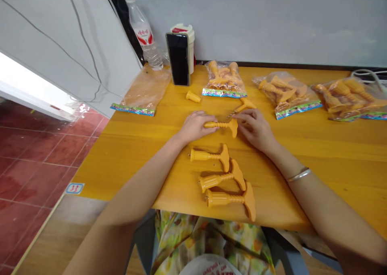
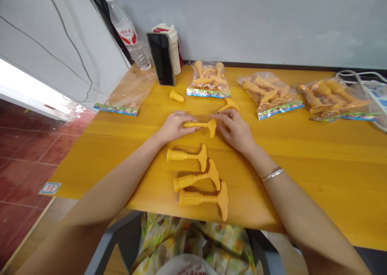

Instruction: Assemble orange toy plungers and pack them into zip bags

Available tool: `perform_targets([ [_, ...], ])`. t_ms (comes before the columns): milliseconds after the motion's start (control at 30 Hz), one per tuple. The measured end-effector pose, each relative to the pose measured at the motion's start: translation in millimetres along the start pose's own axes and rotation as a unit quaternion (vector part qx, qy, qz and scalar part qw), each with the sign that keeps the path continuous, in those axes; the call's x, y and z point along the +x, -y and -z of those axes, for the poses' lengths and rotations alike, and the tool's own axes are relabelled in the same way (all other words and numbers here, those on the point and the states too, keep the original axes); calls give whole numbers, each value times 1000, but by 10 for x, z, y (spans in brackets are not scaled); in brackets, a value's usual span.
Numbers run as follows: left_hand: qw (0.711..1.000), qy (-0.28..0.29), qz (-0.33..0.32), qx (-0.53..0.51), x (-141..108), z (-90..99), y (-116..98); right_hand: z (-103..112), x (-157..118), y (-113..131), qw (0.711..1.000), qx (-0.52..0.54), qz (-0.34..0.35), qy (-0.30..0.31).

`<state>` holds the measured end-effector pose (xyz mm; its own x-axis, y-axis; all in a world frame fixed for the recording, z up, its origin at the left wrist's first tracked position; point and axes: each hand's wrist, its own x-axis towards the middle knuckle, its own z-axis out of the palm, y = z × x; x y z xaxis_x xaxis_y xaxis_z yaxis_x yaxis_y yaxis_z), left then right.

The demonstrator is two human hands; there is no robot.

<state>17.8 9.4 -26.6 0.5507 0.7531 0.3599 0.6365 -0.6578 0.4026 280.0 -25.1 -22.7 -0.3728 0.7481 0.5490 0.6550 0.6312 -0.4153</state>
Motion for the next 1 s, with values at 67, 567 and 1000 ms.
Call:
perform_targets([
  [67, 1000, 1, -6, -11, 6, 1, -9, 1, -11, 4, 999, -32, 28, 30],
  [567, 989, 146, -2, 2, 8, 335, -226, 102, 88, -477, 987, -152, -53, -7],
  [1000, 985, -88, 146, -12, 201, 146, 661, -67, 147, -592, 985, -145, -85, 26],
])
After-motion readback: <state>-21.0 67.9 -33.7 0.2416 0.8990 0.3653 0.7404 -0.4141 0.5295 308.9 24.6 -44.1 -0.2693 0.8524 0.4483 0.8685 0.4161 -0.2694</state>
